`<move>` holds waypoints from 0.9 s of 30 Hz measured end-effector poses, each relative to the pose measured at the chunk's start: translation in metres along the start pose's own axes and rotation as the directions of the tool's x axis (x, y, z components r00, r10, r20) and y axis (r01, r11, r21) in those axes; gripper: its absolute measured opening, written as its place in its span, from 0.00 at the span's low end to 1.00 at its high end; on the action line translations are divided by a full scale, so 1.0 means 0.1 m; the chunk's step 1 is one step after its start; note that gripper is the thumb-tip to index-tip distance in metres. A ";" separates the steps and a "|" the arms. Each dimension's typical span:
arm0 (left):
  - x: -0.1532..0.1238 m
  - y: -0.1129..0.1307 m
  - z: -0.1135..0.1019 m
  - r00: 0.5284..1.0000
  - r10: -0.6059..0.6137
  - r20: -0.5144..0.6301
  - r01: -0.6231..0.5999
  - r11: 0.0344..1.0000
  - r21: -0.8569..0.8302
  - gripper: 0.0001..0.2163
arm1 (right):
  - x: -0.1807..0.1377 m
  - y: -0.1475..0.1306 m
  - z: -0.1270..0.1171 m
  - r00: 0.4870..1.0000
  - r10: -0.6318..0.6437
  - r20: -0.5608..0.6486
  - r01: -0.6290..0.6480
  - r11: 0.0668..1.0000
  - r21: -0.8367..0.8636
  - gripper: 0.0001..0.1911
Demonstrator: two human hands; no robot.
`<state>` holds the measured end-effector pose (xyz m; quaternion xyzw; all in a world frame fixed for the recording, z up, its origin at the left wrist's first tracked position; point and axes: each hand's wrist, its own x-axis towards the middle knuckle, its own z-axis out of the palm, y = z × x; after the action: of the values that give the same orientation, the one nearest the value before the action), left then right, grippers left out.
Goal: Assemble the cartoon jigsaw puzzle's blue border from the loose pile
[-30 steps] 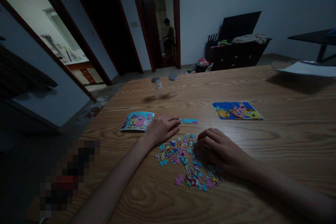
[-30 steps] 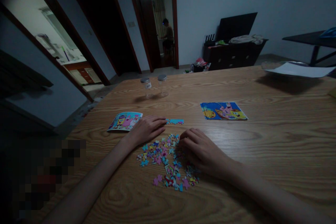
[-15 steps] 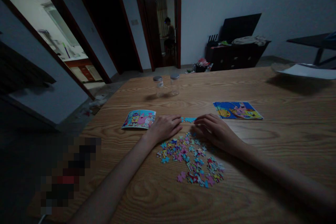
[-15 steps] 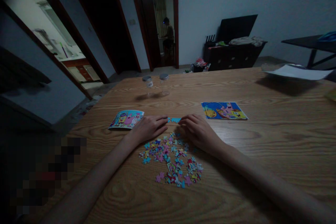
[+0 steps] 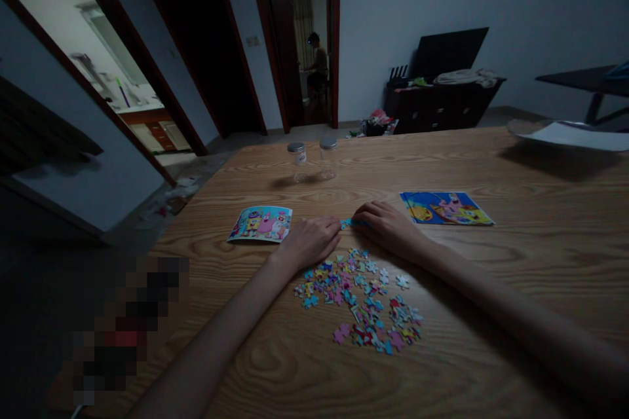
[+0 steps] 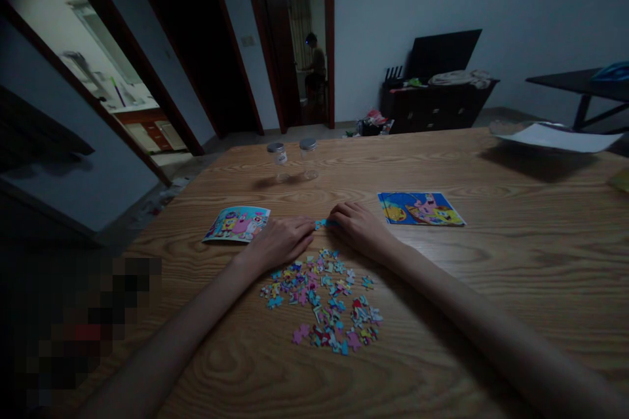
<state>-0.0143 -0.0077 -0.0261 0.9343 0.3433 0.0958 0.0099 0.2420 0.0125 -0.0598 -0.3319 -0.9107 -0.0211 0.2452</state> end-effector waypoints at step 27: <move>-0.05 -0.03 -0.02 0.999 0.022 -0.029 -0.025 0.995 -0.097 0.19 | -0.06 -0.10 -0.02 0.999 0.013 -0.037 -0.010 0.996 0.087 0.12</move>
<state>-0.0199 -0.0088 -0.0254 0.9353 0.3272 0.1256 0.0493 0.2411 0.0009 -0.0595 -0.3258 -0.9041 0.0137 0.2764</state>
